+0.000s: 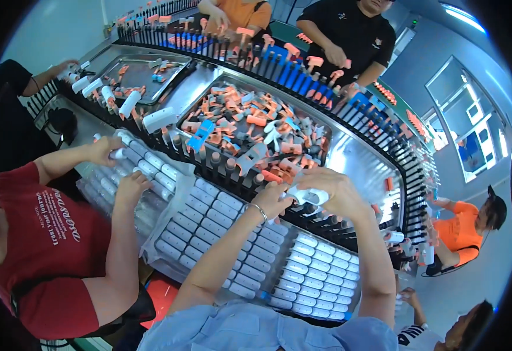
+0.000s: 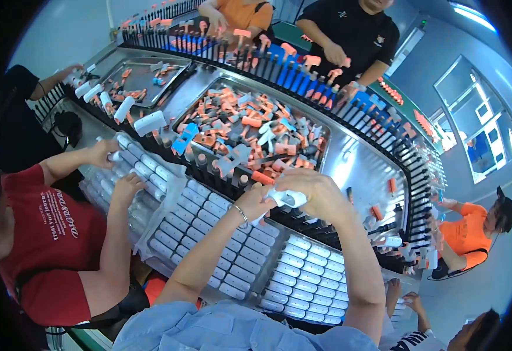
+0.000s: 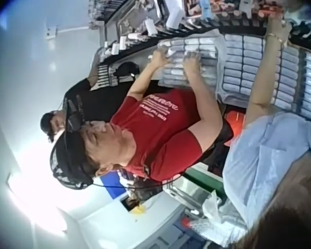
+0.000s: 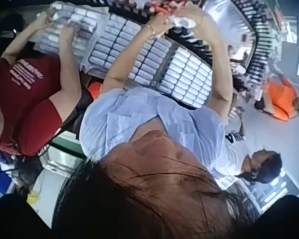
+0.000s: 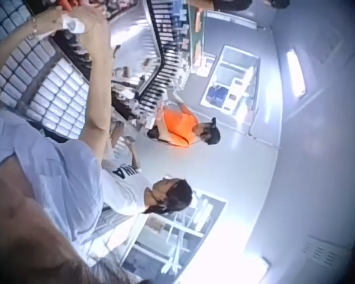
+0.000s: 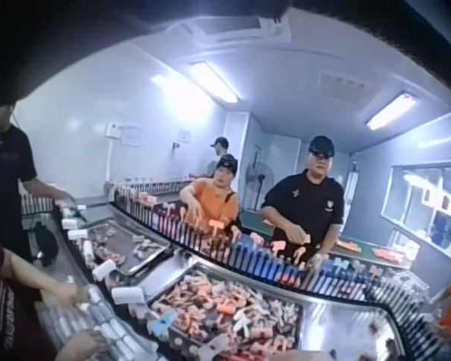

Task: Packing small cylindrical products into plastic trays at a rotating assembly line.

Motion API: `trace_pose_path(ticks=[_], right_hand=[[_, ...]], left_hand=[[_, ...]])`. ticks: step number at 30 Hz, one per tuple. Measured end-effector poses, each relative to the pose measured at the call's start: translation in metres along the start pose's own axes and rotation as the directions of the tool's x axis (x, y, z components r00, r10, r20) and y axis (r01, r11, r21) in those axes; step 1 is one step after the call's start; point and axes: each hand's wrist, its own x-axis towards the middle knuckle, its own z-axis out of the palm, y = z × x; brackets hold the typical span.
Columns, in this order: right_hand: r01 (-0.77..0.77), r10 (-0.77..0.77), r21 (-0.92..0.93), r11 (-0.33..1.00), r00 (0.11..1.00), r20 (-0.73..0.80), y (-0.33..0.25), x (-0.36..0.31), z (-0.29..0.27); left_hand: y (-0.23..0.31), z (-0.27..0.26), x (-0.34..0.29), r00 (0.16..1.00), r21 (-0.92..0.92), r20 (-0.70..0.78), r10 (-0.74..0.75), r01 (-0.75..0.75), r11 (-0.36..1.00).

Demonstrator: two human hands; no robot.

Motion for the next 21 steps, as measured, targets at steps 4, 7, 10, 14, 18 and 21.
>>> trace_pose_path(ticks=[4, 7, 10, 14, 18, 21], right_hand=[[0.034, -0.031, -0.04, 0.999, 0.997, 0.069, 0.003, 0.047, 0.025], [-0.002, 0.004, -0.014, 1.0, 0.99, 0.144, 0.008, 0.071, 0.034], [0.016, -0.022, 0.051, 0.999, 0.993, 0.118, -0.007, 0.082, 0.044], [0.185, -0.272, -0.351, 0.918, 0.938, -0.217, -0.02, 0.076, 0.049], [-0.145, 0.269, 0.281, 0.949, 0.834, -0.481, -0.058, -0.019, 0.02], [-0.234, 0.639, 0.716, 0.658, 0.676, -0.366, -0.065, -0.103, 0.038]], left_hand=[[-0.018, -0.036, 0.006, 0.999, -0.036, 0.051, 0.011, -0.009, 0.999], [-0.027, -0.053, 0.006, 1.0, -0.098, 0.015, 0.021, -0.019, 0.995], [-0.032, -0.059, -0.021, 0.971, 0.177, -0.232, -0.063, 0.106, 0.979], [-0.068, -0.031, -0.067, 0.863, -0.212, -0.498, -0.085, -0.026, 0.977], [-0.071, -0.011, -0.095, 0.848, -0.404, -0.496, -0.185, -0.037, 0.914], [-0.023, -0.001, -0.097, 0.913, -0.411, -0.409, 0.014, -0.198, 0.89]])
